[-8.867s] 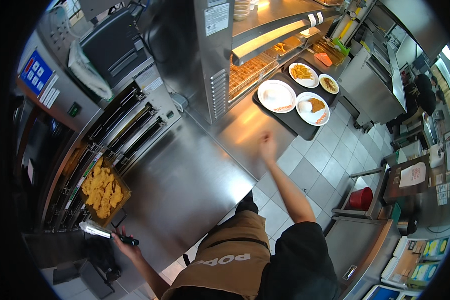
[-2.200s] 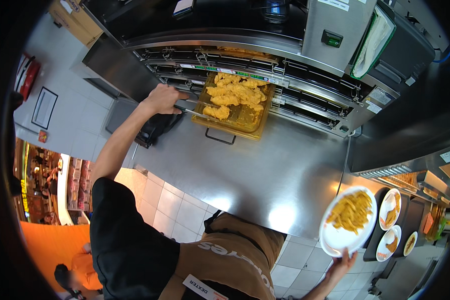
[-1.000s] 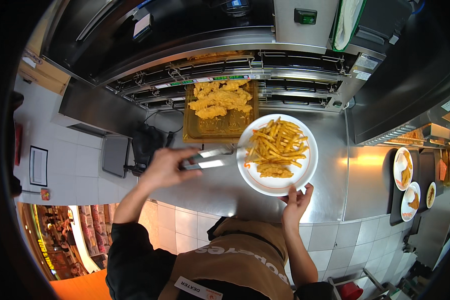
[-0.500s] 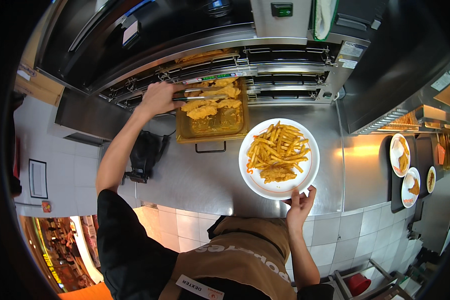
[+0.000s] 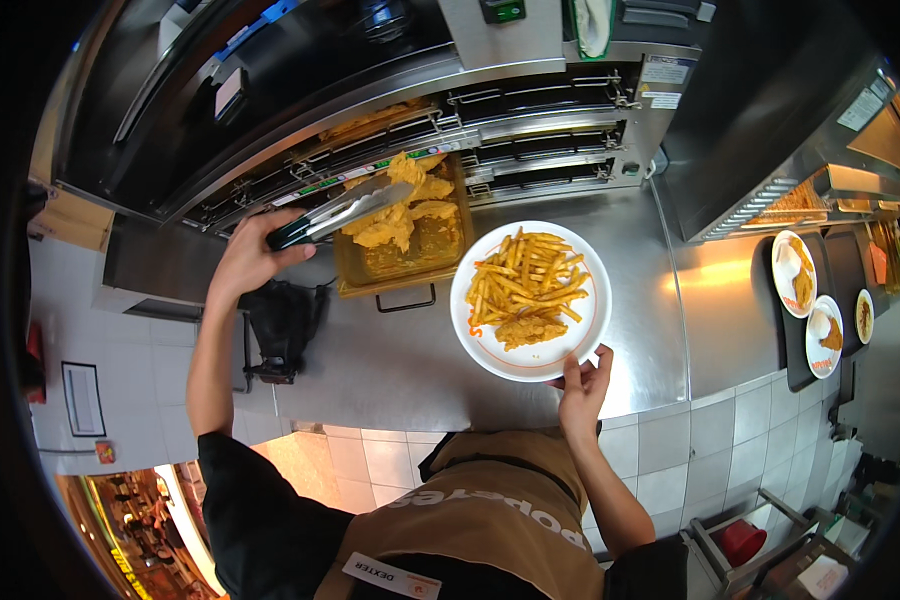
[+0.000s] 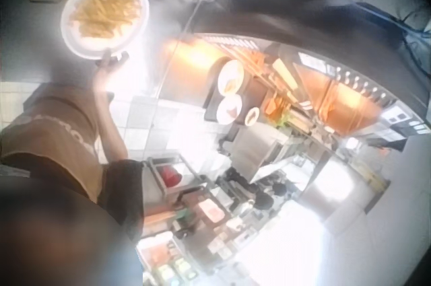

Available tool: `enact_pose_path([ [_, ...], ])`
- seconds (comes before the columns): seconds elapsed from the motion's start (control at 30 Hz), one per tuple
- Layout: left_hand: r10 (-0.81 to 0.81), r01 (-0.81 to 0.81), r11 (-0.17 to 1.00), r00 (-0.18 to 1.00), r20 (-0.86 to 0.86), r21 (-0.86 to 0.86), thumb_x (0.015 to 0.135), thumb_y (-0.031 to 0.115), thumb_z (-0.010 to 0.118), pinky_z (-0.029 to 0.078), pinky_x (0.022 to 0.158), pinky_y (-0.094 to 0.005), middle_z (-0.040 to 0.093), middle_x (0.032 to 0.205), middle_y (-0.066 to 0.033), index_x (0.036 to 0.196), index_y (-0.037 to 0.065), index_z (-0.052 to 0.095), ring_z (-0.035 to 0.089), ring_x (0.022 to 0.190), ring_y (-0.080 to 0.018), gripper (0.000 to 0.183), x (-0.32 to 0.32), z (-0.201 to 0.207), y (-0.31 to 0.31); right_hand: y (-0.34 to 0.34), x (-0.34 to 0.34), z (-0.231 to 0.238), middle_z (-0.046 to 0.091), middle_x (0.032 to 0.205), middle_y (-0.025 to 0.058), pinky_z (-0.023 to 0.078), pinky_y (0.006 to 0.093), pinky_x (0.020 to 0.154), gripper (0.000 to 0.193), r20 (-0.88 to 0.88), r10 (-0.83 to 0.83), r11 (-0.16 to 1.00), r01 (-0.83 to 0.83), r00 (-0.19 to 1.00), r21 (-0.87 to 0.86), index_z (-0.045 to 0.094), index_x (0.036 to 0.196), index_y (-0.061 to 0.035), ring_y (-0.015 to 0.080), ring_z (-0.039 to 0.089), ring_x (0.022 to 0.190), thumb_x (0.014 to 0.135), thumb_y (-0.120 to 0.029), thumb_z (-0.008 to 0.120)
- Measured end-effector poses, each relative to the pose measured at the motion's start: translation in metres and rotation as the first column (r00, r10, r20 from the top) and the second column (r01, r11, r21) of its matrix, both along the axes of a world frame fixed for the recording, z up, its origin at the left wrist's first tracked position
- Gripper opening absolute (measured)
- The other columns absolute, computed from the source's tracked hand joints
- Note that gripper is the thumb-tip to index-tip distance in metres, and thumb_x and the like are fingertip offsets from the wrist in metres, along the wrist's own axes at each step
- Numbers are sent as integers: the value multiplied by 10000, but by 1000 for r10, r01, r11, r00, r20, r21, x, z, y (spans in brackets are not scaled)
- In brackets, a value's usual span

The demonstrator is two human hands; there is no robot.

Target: The person assembles multiple takeout orders by placing plates on a tray, scooping fries into containers, and using tongs to transfer fried chicken from a warming oven onto plates and into boxes. The person then closes the boxes and places them into branded bags.

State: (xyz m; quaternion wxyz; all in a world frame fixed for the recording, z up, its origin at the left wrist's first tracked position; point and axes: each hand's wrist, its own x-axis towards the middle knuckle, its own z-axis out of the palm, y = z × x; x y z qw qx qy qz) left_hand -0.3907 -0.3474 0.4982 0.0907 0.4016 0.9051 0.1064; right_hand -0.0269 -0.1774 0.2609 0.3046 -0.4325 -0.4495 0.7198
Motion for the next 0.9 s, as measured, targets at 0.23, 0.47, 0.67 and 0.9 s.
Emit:
enact_pose_path([
  [0.23, -209, 224, 957, 973, 97, -183, 723, 258, 832, 488, 851, -370, 734, 969, -132, 1122, 55, 714, 692, 891, -290, 463, 59, 40, 37, 5, -7, 6, 695, 879, 100, 564, 254, 593, 234, -28, 67, 998, -66, 997, 25, 373, 1215, -23, 126, 675, 746, 1006, -38, 477],
  [0.47, -405, 520, 756, 849, 340, -399, 757, 347, 790, 491, 747, -414, 695, 833, -98, 1069, 101, 717, 669, 817, -293, 404, 76, 4, 122, 5, -6, 15, 688, 833, 92, 557, 256, 572, 242, -17, 112, 993, -111, 994, 27, 402, 1209, -31, 134, 673, 715, 996, -65, 511],
  [0.67, -455, 567, 793, 794, 403, -222, 751, 341, 812, 508, 805, -388, 711, 892, -121, 1117, 54, 690, 676, 855, -295, 480, 54, 0, 120, 6, 5, 15, 683, 832, 98, 569, 261, 575, 256, -38, 83, 997, -83, 996, 8, 391, 1221, -14, 136, 665, 694, 998, -47, 512],
  [0.9, -324, 347, 881, 938, 125, -321, 687, 305, 848, 545, 747, -381, 726, 954, -120, 1180, 90, 681, 709, 832, -288, 563, 94, 17, 39, 18, 13, 18, 680, 826, 97, 574, 261, 570, 252, -31, 50, 999, -51, 998, -10, 394, 1212, -15, 140, 670, 684, 986, -30, 505],
])
